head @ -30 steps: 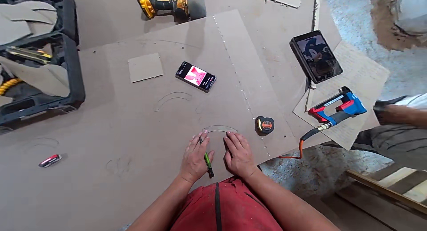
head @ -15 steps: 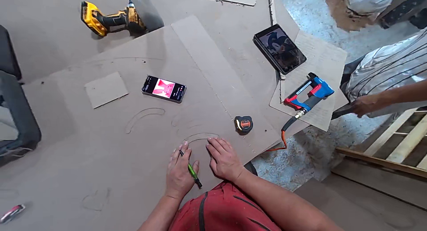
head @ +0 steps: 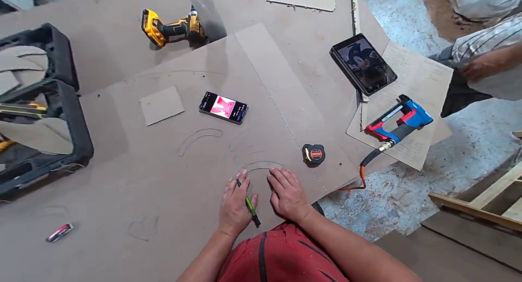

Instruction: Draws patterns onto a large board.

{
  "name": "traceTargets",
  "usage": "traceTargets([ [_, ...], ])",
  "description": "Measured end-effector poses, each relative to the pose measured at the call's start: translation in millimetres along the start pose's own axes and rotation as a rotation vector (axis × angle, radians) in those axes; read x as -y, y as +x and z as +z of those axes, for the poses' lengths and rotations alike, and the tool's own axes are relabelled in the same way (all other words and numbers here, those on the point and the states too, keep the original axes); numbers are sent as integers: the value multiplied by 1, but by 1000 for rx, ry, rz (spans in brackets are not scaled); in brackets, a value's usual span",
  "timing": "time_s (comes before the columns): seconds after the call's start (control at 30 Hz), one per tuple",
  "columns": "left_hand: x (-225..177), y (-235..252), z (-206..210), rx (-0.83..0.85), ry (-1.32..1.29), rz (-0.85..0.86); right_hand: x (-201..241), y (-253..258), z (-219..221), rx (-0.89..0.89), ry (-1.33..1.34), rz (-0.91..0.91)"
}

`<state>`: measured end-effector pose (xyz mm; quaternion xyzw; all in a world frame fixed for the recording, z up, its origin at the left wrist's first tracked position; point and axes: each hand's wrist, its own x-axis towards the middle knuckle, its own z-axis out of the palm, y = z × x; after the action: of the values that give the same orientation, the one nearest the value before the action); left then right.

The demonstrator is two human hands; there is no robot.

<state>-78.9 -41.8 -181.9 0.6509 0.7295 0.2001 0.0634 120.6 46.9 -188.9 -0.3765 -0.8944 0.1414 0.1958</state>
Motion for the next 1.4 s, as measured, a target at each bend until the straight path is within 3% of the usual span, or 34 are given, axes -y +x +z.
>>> traceTargets([
  [0.93, 1, 0, 2, -4, -12, 23, 1, 0, -2, 53, -40, 1],
  [1.1, 0, 0, 0, -6, -25, 14, 30, 33, -23, 265, -144, 65],
  [1.27, -3, 1, -2, -18, -46, 4, 62, 64, -33, 558, -41, 164],
  [1.4, -3, 0, -4, -20, -53, 0, 71, 68, -33, 592, -40, 200],
])
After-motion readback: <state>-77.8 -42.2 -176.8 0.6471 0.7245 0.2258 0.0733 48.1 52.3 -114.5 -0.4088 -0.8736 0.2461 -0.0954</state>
